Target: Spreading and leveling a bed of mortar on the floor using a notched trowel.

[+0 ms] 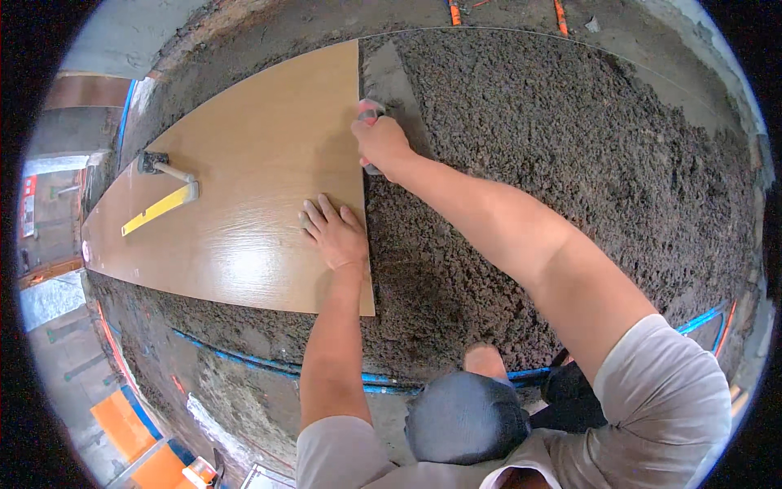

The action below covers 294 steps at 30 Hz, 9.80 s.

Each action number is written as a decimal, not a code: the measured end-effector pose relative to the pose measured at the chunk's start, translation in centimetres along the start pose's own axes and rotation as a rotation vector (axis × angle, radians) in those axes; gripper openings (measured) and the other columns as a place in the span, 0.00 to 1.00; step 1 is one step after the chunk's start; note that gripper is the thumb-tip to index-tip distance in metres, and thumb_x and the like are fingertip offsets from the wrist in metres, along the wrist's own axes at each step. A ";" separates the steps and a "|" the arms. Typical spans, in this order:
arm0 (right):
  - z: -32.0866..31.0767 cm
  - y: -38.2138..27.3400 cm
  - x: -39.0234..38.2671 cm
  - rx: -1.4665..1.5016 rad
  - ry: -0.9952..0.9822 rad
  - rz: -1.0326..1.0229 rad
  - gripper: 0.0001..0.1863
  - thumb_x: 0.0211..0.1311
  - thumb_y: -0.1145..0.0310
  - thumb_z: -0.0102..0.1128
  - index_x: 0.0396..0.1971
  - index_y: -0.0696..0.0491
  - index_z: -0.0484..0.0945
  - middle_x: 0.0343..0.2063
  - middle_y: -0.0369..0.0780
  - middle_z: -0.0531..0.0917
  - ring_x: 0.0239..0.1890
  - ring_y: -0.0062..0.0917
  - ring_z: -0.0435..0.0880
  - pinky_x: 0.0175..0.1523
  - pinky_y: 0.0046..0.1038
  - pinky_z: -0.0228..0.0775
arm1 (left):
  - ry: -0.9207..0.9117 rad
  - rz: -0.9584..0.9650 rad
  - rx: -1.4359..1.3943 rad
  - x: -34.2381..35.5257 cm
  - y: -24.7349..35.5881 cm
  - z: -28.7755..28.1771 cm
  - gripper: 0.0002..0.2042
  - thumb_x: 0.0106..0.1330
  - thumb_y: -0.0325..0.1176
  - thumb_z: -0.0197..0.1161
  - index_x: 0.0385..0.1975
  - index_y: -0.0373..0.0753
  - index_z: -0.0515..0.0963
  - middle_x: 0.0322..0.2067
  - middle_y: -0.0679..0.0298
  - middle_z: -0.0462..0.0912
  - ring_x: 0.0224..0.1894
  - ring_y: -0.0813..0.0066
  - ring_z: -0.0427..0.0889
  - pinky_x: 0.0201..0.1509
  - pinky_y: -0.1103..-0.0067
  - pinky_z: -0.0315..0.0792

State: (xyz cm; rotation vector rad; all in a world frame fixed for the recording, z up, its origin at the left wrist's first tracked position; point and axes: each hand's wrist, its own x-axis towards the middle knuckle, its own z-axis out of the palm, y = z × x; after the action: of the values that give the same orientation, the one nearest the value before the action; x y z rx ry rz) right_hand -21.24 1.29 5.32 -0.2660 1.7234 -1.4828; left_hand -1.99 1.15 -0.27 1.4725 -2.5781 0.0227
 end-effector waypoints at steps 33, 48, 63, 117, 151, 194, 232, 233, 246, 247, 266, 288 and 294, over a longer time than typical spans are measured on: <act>-33.0 3.3 -19.8 -1.400 -0.255 -0.121 0.11 0.47 0.66 0.55 0.30 0.56 0.74 0.25 0.49 0.81 0.34 0.46 0.81 0.42 0.43 0.72 | 0.054 0.018 0.064 -0.2 -1.2 1.0 0.25 0.69 0.47 0.40 0.63 0.41 0.60 0.64 0.51 0.58 0.66 0.45 0.53 0.66 0.54 0.49; -25.8 5.8 -24.4 -1.320 -0.582 -0.145 0.09 0.51 0.66 0.54 0.31 0.55 0.75 0.26 0.47 0.82 0.32 0.42 0.83 0.37 0.42 0.74 | 0.032 0.086 0.081 0.1 -1.7 1.0 0.24 0.69 0.44 0.42 0.63 0.43 0.60 0.64 0.52 0.59 0.64 0.50 0.58 0.64 0.53 0.51; -42.1 2.9 -18.3 -1.411 0.248 0.009 0.10 0.49 0.66 0.54 0.30 0.54 0.77 0.31 0.49 0.82 0.37 0.44 0.82 0.44 0.43 0.74 | -0.027 0.017 0.108 -0.1 -0.8 0.1 0.25 0.71 0.47 0.37 0.64 0.43 0.60 0.64 0.53 0.58 0.66 0.53 0.56 0.66 0.56 0.50; -42.0 -1.1 -4.2 -0.927 0.527 0.027 0.21 0.49 0.64 0.54 0.46 0.55 0.75 0.42 0.50 0.80 0.47 0.44 0.79 0.52 0.37 0.71 | -0.045 0.059 0.104 -0.1 -1.8 1.1 0.25 0.71 0.46 0.35 0.65 0.42 0.57 0.65 0.51 0.55 0.66 0.50 0.53 0.67 0.58 0.47; -53.0 -2.0 -9.0 -0.738 0.451 0.054 0.28 0.57 0.43 0.56 0.28 0.58 0.81 0.15 0.40 0.79 0.18 0.23 0.79 0.31 0.27 0.73 | -0.041 0.083 0.043 0.1 -0.8 0.4 0.25 0.71 0.46 0.36 0.64 0.39 0.59 0.64 0.48 0.57 0.66 0.51 0.55 0.66 0.58 0.48; -43.6 -3.9 -4.9 0.125 0.472 0.011 0.16 0.57 0.59 0.58 0.21 0.57 0.73 0.16 0.36 0.75 0.13 0.20 0.71 0.17 0.25 0.64 | -0.022 0.094 0.058 0.3 -2.3 0.5 0.28 0.72 0.50 0.33 0.63 0.38 0.60 0.64 0.48 0.57 0.66 0.50 0.54 0.67 0.60 0.48; -58.8 0.2 -17.3 -0.631 0.595 0.253 0.22 0.56 0.51 0.55 0.28 0.59 0.78 0.28 0.50 0.81 0.36 0.38 0.82 0.43 0.35 0.70 | 0.010 0.173 0.029 0.7 -3.0 1.6 0.28 0.72 0.50 0.33 0.62 0.35 0.62 0.62 0.47 0.61 0.64 0.51 0.58 0.66 0.62 0.53; -58.7 -0.2 -17.6 -0.867 0.629 0.162 0.24 0.55 0.49 0.54 0.30 0.60 0.78 0.29 0.51 0.82 0.37 0.39 0.82 0.43 0.36 0.70 | 0.043 0.180 0.062 0.9 -4.1 1.9 0.28 0.72 0.50 0.33 0.61 0.35 0.62 0.61 0.46 0.61 0.64 0.51 0.59 0.65 0.62 0.54; -65.7 7.2 -20.7 -0.374 1.078 0.324 0.17 0.46 0.61 0.61 0.28 0.61 0.78 0.25 0.44 0.82 0.29 0.31 0.83 0.35 0.31 0.73 | 0.003 0.140 0.053 0.6 -3.7 1.8 0.29 0.72 0.53 0.31 0.65 0.40 0.58 0.64 0.49 0.57 0.65 0.52 0.57 0.64 0.57 0.54; -63.6 6.9 -19.2 -0.237 1.051 0.286 0.15 0.45 0.62 0.62 0.26 0.61 0.78 0.23 0.42 0.81 0.25 0.28 0.82 0.32 0.29 0.72 | 0.009 0.139 0.058 0.6 -3.8 1.8 0.29 0.72 0.53 0.31 0.65 0.40 0.58 0.64 0.49 0.57 0.65 0.52 0.57 0.64 0.57 0.54; -57.5 1.2 -6.9 0.039 0.834 0.097 0.15 0.47 0.66 0.60 0.28 0.64 0.74 0.23 0.43 0.80 0.20 0.26 0.78 0.27 0.30 0.69 | 0.000 0.130 0.066 0.7 -3.0 2.1 0.30 0.71 0.54 0.28 0.65 0.42 0.58 0.64 0.51 0.58 0.65 0.53 0.57 0.64 0.59 0.56; -56.3 -2.5 -11.2 -0.765 0.679 0.047 0.21 0.56 0.53 0.52 0.42 0.53 0.78 0.39 0.52 0.81 0.43 0.45 0.80 0.50 0.38 0.71 | 0.027 0.101 0.090 0.7 -4.4 1.8 0.29 0.71 0.54 0.29 0.64 0.42 0.59 0.64 0.51 0.59 0.64 0.52 0.58 0.65 0.61 0.54; -57.4 0.5 -25.1 -0.982 0.808 0.103 0.24 0.58 0.51 0.51 0.30 0.61 0.77 0.31 0.54 0.81 0.37 0.47 0.81 0.44 0.41 0.72 | -0.010 0.086 0.076 0.3 -2.0 1.7 0.29 0.71 0.54 0.31 0.65 0.43 0.59 0.64 0.52 0.58 0.64 0.52 0.59 0.64 0.57 0.53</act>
State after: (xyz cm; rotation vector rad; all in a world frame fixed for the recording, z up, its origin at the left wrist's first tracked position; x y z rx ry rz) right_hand -44.82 58.68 13.79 -0.0586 2.9841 -0.5461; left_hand -0.65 -0.35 -2.06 1.3889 -2.6750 0.1259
